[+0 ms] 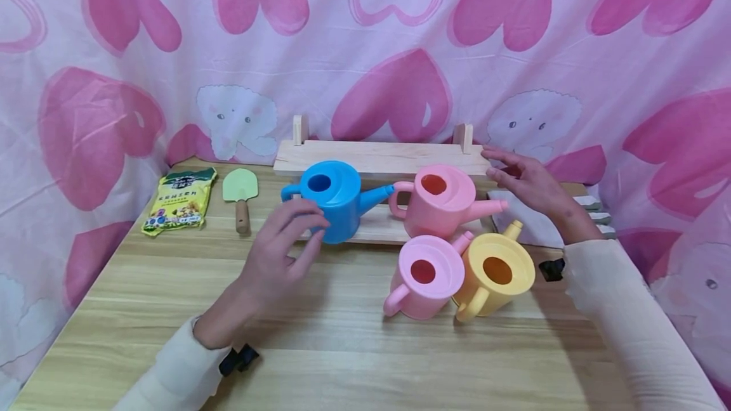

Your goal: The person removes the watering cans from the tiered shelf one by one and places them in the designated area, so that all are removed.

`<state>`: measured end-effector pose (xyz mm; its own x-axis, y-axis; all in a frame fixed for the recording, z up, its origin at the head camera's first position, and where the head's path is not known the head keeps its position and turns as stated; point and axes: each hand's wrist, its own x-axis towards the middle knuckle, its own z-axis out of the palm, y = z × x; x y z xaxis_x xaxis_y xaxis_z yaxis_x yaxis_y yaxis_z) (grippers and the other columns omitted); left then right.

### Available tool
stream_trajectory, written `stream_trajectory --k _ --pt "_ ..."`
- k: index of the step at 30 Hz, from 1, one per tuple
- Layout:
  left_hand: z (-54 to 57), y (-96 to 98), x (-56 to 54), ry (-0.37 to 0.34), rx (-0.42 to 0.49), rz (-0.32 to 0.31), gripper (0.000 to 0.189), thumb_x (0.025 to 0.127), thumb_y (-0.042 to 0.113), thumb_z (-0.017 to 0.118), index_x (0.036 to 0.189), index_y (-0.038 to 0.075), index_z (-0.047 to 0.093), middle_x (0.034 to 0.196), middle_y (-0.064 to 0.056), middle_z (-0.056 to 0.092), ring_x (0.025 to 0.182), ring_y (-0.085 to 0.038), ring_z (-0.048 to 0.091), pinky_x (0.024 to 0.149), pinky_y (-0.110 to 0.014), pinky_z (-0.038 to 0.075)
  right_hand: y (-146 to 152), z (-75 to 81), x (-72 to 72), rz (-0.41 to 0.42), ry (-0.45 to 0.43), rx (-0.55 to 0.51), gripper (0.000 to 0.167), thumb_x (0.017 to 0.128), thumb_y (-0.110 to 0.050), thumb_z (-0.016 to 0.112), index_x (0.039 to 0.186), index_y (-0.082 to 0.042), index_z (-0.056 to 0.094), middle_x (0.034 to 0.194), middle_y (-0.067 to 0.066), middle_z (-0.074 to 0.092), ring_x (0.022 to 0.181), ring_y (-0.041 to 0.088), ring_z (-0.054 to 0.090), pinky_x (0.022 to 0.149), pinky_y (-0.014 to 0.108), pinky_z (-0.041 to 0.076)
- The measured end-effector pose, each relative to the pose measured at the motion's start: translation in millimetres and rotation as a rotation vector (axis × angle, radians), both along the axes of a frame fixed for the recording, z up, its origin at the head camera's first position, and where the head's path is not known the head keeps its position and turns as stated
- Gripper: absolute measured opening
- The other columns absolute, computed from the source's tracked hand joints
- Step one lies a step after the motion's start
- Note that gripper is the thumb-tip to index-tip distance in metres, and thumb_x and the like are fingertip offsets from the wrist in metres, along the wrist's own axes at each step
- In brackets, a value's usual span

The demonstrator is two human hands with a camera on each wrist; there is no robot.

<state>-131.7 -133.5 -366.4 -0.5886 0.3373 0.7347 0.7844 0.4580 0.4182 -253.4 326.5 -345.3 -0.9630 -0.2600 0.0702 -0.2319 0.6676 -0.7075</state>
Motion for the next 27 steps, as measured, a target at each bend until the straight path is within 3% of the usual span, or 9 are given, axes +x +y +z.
stream_trajectory --k 3,6,13,20,27 --pt "-0.4 -8.0 -10.3 0.023 0.070 0.048 0.023 0.103 0.019 0.060 0.112 0.000 0.070 0.123 -0.015 0.061 0.121 -0.030 0.055 0.103 -0.030 0.047 -0.8 1.3 0.4 0.000 -0.005 -0.005 0.055 0.105 -0.032 0.061 0.156 -0.015 0.046 0.151 0.016 0.051 0.113 0.039 0.058 0.083 0.015 0.052" --pt "-1.7 -14.9 -20.4 -0.009 0.135 0.104 0.019 0.099 0.009 0.063 0.112 -0.003 0.069 0.121 -0.017 0.062 0.119 -0.028 0.056 0.101 -0.032 0.046 -1.0 2.2 0.7 0.003 -0.004 -0.004 0.056 0.105 -0.031 0.061 0.156 -0.015 0.046 0.151 0.017 0.050 0.113 0.039 0.058 0.083 0.016 0.052" --pt "-7.3 -24.2 -35.2 -0.226 0.222 0.219 0.024 0.100 0.007 0.065 0.124 0.002 0.066 0.127 -0.010 0.061 0.122 -0.022 0.054 0.099 -0.051 0.048 -0.1 0.7 0.2 0.001 0.006 -0.002 0.055 0.105 -0.031 0.061 0.155 -0.015 0.047 0.150 0.015 0.051 0.111 0.039 0.058 0.082 0.016 0.053" --pt "-10.3 -28.1 -42.5 -0.459 0.272 0.200 0.032 0.108 0.017 0.056 0.138 0.007 0.057 0.136 -0.009 0.055 0.127 -0.030 0.055 0.098 -0.058 0.052 0.2 -1.3 -1.6 0.001 0.013 -0.002 0.055 0.105 -0.034 0.061 0.155 -0.014 0.048 0.150 0.015 0.051 0.109 0.038 0.059 0.083 0.017 0.053" --pt "-13.2 -32.0 -47.9 -0.615 0.267 0.133 0.038 0.110 0.025 0.052 0.141 0.003 0.055 0.141 -0.012 0.057 0.131 -0.033 0.053 0.105 -0.058 0.046 0.5 -0.4 -0.2 -0.005 0.004 -0.005 0.055 0.105 -0.034 0.061 0.155 -0.015 0.048 0.151 0.015 0.050 0.110 0.036 0.059 0.081 0.013 0.051"
